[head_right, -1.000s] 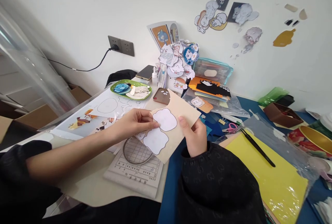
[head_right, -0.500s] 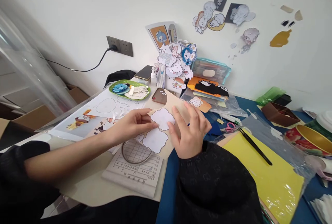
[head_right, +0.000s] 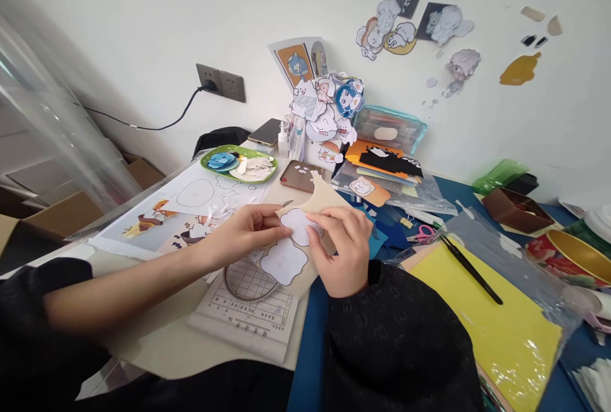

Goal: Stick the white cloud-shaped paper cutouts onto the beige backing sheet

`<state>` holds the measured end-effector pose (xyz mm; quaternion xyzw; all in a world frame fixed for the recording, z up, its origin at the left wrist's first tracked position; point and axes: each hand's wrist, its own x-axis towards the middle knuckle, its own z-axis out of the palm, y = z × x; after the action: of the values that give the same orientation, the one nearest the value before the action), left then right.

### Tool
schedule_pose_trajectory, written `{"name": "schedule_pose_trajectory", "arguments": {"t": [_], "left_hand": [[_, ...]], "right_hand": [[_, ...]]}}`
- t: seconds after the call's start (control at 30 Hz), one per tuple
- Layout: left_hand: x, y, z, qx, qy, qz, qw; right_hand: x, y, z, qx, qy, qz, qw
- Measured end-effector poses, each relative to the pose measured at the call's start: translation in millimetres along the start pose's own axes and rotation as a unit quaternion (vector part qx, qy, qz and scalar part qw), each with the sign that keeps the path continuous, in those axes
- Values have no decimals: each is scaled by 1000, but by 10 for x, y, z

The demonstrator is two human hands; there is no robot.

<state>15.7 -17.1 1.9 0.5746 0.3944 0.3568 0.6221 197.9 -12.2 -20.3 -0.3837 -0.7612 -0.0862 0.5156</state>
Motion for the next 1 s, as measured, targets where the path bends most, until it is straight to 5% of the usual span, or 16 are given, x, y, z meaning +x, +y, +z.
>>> {"name": "schedule_pose_trajectory", "arguments": {"t": [0.17, 0.4, 0.57, 1.0], "left_hand": [[-2, -22, 25, 20, 9, -8, 1000], [-2, -25, 24, 58, 41, 4, 997], [13, -27, 33, 19, 26, 20, 999], [-24, -36, 52, 78, 33, 79, 993]], "right_hand": [[10, -46, -1, -2, 4, 12, 1000], [-18, -115, 6, -81, -25, -154, 984], [-67, -103, 32, -121, -75, -166, 976], [63, -218, -20, -158, -16, -273, 949]]}}
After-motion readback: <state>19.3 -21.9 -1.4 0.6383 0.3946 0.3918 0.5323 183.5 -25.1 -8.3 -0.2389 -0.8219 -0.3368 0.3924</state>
